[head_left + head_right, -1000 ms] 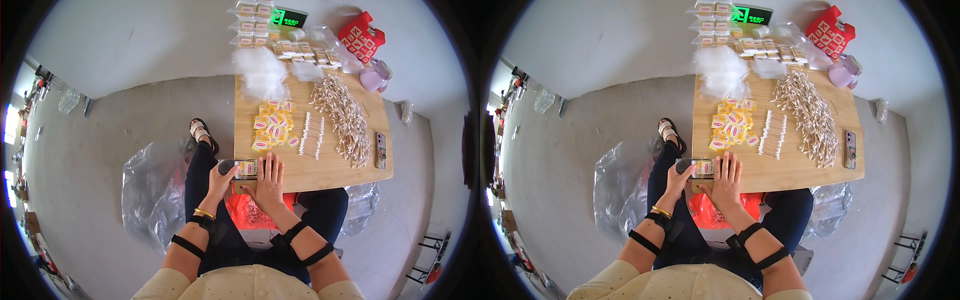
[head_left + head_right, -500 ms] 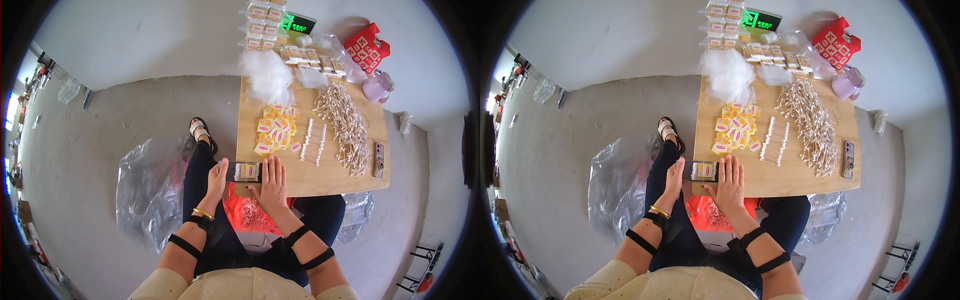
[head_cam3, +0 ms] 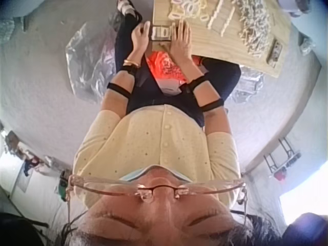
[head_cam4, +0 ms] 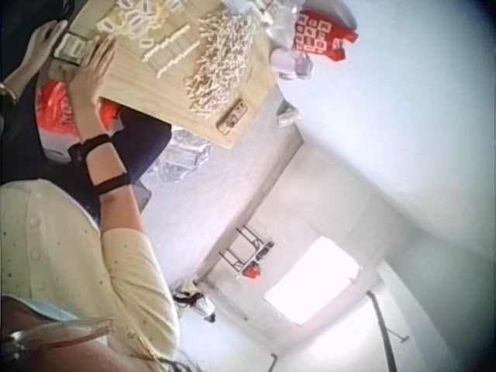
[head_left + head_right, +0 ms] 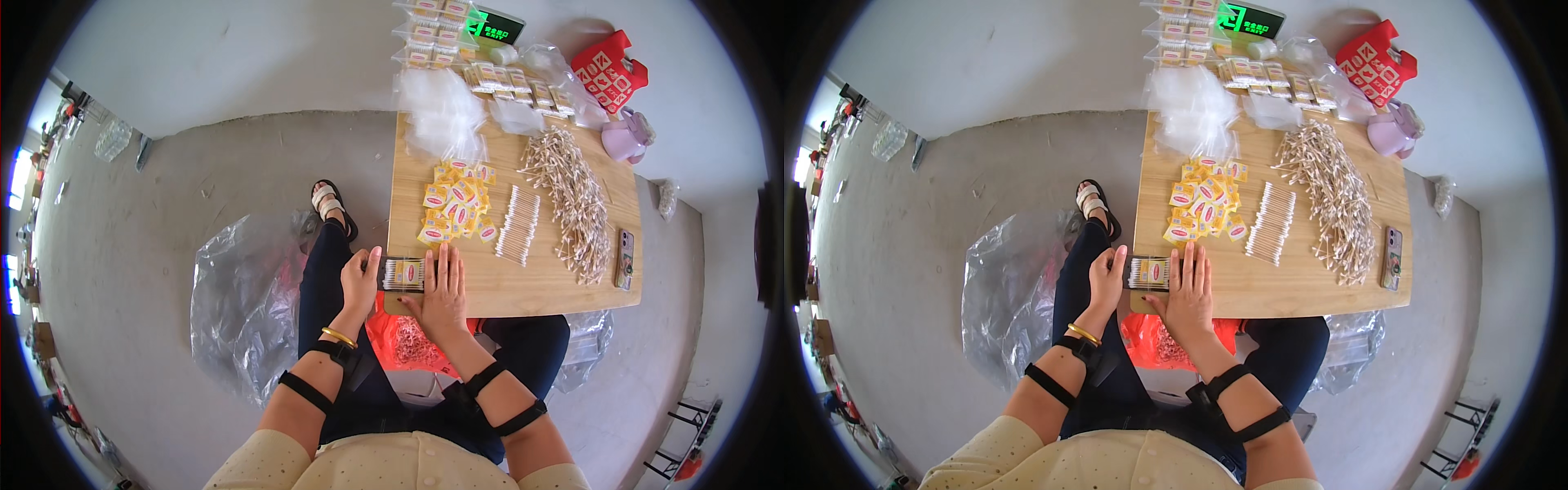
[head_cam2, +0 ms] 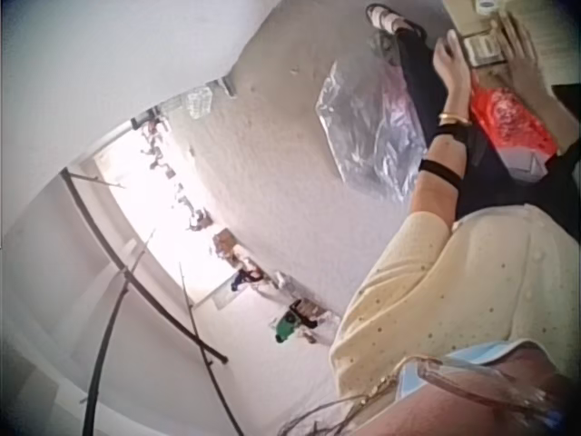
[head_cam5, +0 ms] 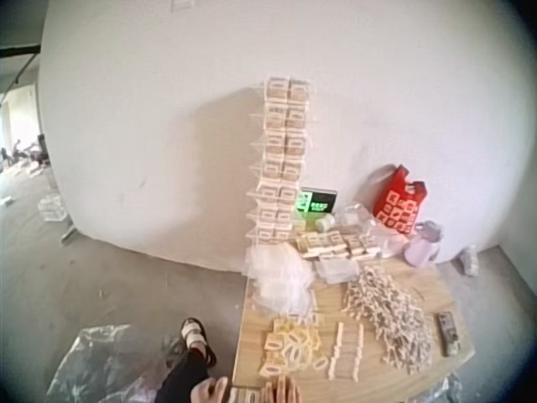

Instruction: The person sits at a table and manually arranges cotton swabs into neat rows. They then place a small yellow wrapper over the aligned swabs and fold the wrapper to enclose them. The person repeats this process, creating multiple packaged units of cotton swabs.

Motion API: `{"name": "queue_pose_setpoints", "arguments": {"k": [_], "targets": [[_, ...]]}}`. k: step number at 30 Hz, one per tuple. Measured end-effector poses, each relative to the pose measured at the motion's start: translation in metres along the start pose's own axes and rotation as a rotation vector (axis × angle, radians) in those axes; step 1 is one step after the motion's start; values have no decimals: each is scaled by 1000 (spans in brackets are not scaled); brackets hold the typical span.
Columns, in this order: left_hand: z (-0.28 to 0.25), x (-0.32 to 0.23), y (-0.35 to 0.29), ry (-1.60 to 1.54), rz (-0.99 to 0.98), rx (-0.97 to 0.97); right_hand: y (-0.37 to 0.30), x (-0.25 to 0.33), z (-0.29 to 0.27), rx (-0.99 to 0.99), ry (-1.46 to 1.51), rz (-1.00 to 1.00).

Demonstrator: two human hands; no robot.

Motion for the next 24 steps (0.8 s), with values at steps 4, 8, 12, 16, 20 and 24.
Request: {"name": "queue_pose_setpoints", "arguments": {"k": [4,8,12,16,20,24], "targets": [[0,-2,-1,18,-37,-24,2,8,0,23,-17,7],[-1,-4,0,57,-31,-12,1,13,0,39,-21,19],[0,0,-1,59,-59,19,1,14,2,53,-16,27],[1,2,2,29,-36,30,2,13,5,32,14,18],[1,1,2,-59,-62,69,2,20,5,54,-9,15],[2,3,4,-92,-45,81,2,25,5,47,-19,30]]}}
Point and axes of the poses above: each hand's wrist, its own y-axis towards the middle knuckle, its own z-axis out of the palm, x = y × z, the point moved 5 cm from there along y, towards the middle knuckle, and after that the axes turned 9 degrees about z, right-handed, at the moved point
